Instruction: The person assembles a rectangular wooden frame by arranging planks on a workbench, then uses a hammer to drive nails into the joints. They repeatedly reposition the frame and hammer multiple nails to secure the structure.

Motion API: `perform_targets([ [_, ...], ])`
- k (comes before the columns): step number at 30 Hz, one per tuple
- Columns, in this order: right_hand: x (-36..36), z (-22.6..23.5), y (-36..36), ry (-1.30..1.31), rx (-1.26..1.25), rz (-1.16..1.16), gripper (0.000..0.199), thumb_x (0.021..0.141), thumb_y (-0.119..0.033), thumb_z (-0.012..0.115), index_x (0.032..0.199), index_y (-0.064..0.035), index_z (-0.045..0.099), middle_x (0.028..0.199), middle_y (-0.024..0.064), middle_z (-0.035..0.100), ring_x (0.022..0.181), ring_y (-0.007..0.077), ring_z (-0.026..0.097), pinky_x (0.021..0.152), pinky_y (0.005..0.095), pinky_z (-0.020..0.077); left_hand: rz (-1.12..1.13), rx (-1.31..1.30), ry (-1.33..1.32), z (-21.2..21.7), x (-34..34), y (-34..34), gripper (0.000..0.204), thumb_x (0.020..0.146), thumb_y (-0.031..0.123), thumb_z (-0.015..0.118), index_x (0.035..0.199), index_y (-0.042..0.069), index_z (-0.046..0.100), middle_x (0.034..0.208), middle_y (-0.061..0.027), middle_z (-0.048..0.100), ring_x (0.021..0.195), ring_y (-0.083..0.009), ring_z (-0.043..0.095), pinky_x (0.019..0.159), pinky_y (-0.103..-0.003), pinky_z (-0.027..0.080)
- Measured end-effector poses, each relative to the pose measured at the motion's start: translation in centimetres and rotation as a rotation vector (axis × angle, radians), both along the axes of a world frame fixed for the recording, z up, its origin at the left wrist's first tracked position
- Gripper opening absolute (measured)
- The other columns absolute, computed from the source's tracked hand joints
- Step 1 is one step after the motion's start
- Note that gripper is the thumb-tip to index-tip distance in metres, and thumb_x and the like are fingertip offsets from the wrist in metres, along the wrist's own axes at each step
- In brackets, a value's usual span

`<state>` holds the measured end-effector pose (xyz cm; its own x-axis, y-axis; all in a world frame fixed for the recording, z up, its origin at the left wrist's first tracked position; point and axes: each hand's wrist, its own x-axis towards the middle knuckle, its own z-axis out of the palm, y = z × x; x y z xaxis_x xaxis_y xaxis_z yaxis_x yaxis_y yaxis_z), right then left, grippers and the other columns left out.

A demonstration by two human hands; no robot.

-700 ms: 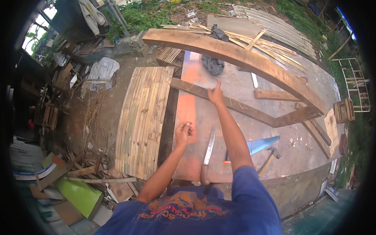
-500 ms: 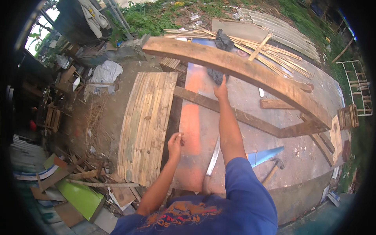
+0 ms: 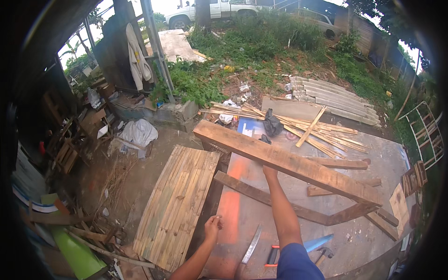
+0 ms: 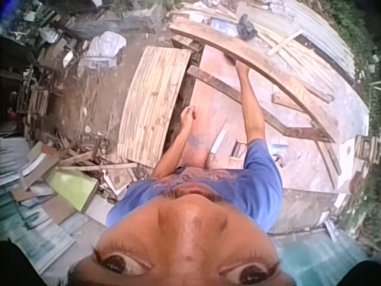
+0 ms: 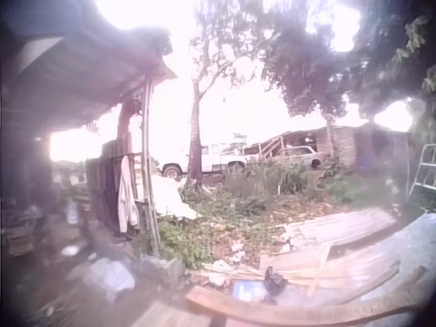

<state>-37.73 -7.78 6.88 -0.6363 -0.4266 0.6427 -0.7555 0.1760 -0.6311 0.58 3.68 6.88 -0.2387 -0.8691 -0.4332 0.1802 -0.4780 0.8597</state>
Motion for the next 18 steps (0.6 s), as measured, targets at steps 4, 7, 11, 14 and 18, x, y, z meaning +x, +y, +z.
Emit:
perform_targets([
  [4,4.2,6.4,5.8,-0.568,-0.16,0.315,0.021,0.095,-0.008,0.066,0.111,0.0057,0.065,0.1,0.0137,0.072,0.094,0.0201,0.07,0.087,0.0329,0.0529,-0.047,-0.046,0.079,0.6,-0.8,-1.1,0.017,0.1,0.013,0.055,0.103,0.001,0.067,0.077,-0.005,0.065,0.063,-0.0114,0.058,0.058,-0.027,0.049],
  [7,11.0,11.6,10.8,-0.554,-0.314,0.388,0.013,0.095,-0.006,0.066,0.097,0.0067,0.068,0.089,0.0125,0.074,0.084,0.0174,0.071,0.078,0.0292,0.054,-0.073,-0.058,0.052,2.4,-0.5,-1.6,0.021,0.101,0.019,0.054,0.105,0.002,0.066,0.08,-0.0052,0.065,0.066,-0.0127,0.06,0.061,-0.028,0.051],
  [11,20.6,11.7,19.2,-0.506,-0.224,0.399,0.01,0.096,-0.005,0.066,0.096,0.0046,0.068,0.089,0.0109,0.073,0.085,0.0143,0.069,0.077,0.0275,0.0541,-0.175,0.11,0.051,3.0,0.4,-0.7,0.041,0.103,0.04,0.052,0.112,0.002,0.064,0.084,-0.0077,0.066,0.067,-0.0163,0.063,0.064,-0.031,0.055],
  [14,25.6,9.7,23.7,-0.671,-0.208,0.401,0.009,0.096,-0.005,0.065,0.096,0.0041,0.068,0.087,0.0102,0.072,0.084,0.0143,0.069,0.075,0.0277,0.0544,-0.41,0.367,0.032,3.8,0.3,1.6,0.072,0.098,0.063,0.047,0.141,0.005,0.039,0.123,-0.0164,0.055,0.102,-0.0282,0.06,0.078,-0.05,0.057],
  [18,29.9,8.4,27.4,-0.553,-0.088,0.443,0.007,0.094,-0.001,0.066,0.096,0.0051,0.069,0.086,0.0102,0.071,0.079,0.0163,0.069,0.072,0.0271,0.0543,-0.518,0.374,0.001,3.0,0.8,5.7,0.077,0.097,0.042,0.06,0.152,0.011,0.017,0.14,-0.0192,0.043,0.119,-0.0322,0.052,0.084,-0.058,0.054],
])
